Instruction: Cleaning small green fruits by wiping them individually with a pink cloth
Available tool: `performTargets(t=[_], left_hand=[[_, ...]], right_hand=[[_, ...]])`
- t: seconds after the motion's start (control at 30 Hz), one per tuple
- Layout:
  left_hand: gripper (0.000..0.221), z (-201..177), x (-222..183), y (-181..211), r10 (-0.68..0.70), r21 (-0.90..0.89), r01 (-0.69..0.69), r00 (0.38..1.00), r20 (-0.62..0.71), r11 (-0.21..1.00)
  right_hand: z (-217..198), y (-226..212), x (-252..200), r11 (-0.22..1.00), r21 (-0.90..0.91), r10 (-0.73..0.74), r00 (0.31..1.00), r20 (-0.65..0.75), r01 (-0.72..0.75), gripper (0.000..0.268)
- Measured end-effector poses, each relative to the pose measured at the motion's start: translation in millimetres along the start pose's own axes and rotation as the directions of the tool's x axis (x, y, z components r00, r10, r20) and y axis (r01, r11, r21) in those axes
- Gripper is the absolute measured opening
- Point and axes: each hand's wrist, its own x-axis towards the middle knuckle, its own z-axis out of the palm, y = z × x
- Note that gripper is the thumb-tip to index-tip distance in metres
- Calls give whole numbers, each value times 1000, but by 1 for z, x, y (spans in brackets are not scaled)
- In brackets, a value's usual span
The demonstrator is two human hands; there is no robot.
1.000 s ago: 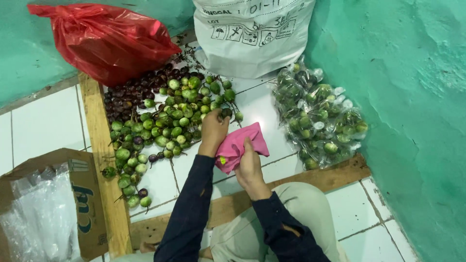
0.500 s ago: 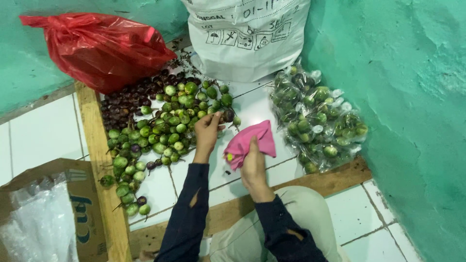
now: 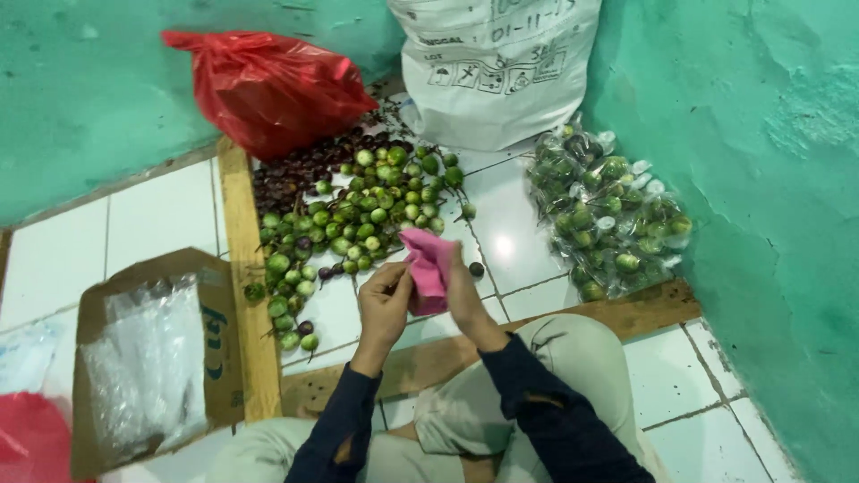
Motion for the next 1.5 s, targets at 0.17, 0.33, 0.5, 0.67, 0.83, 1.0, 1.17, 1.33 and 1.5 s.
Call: performTargets(t=[0.17, 0.33, 0.5, 0.67, 0.83, 1.0, 1.17, 1.33, 1.5], left_hand=[[9, -19, -38, 27, 91, 19, -93, 993, 72, 995], [10, -34, -60, 20, 51, -37, -49, 998, 47, 998], [11, -36, -65, 26, 4, -139, -10, 999, -40, 990], [17, -34, -63, 6, -129, -287, 89, 984, -122, 954], [22, -38, -57, -9, -196, -331, 139, 969, -148, 934], [20, -32, -61, -26, -202, -382, 164, 977, -63, 910], [14, -23, -61, -36, -207, -350, 186, 978, -25, 918], [9, -22, -61, -45, -214, -248, 204, 977, -14, 947], [4, -28, -66, -73, -207, -298, 201, 978, 9, 933]], right_hand=[[-19, 76, 0, 967, -253, 11, 999, -35, -19, 59], [6, 65, -25, 915, -401, 15, 998, -60, -37, 46], [22, 50, -39, 953, -197, 193, 963, -186, -229, 52], [-21, 94, -8, 981, -101, 146, 970, -195, -168, 54], [15, 38, -38, 992, -17, 126, 985, 116, -124, 69], [14, 78, -39, 998, 10, 66, 985, 159, -68, 84], [-5, 82, -16, 881, -414, -169, 969, 178, 230, 42], [-3, 80, -19, 837, -502, -194, 976, 98, 217, 44], [13, 36, -40, 813, -516, -238, 963, 128, 269, 36]])
